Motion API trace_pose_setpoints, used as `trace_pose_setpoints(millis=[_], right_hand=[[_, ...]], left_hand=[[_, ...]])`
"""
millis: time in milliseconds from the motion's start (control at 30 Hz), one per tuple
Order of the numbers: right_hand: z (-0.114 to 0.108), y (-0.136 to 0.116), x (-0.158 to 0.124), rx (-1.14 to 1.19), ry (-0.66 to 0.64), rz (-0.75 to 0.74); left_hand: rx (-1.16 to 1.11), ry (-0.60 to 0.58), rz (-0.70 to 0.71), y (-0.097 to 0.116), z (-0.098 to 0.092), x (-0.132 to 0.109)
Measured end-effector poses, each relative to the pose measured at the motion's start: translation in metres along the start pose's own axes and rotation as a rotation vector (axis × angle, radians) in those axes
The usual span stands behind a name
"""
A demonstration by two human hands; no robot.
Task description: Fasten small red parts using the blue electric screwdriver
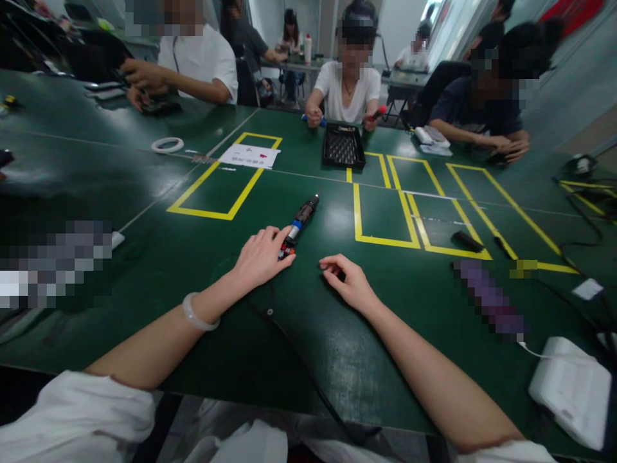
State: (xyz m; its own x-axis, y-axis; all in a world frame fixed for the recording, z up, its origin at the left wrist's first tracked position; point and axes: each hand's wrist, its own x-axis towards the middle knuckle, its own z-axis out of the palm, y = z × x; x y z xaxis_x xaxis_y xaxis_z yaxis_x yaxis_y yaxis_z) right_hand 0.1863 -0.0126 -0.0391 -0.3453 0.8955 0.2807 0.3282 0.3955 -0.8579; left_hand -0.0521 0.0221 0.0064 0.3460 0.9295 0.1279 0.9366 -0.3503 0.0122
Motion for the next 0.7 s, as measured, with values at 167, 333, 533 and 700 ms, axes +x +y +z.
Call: trace_pose_setpoints(millis=[167,333,533,700], right_hand=[[0.000,0.001,0.000,-0.004,-0.015,0.003],[-0.001,-0.001,0.000,-0.008,-0.017,0.005],[0.000,0.000,0.000,-0.010,-0.026,0.009],[0.001,-0.001,0.000,-0.011,-0.033,0.012]], left_hand=[[0.010,-0.033,-0.189,-0.051,0.002,0.011],[0.025,-0.026,-0.353,-0.105,0.004,0.017],[0.041,-0.013,-0.466,-0.138,-0.002,0.009],[0.148,0.100,-0.434,-0.127,-0.007,0.006]])
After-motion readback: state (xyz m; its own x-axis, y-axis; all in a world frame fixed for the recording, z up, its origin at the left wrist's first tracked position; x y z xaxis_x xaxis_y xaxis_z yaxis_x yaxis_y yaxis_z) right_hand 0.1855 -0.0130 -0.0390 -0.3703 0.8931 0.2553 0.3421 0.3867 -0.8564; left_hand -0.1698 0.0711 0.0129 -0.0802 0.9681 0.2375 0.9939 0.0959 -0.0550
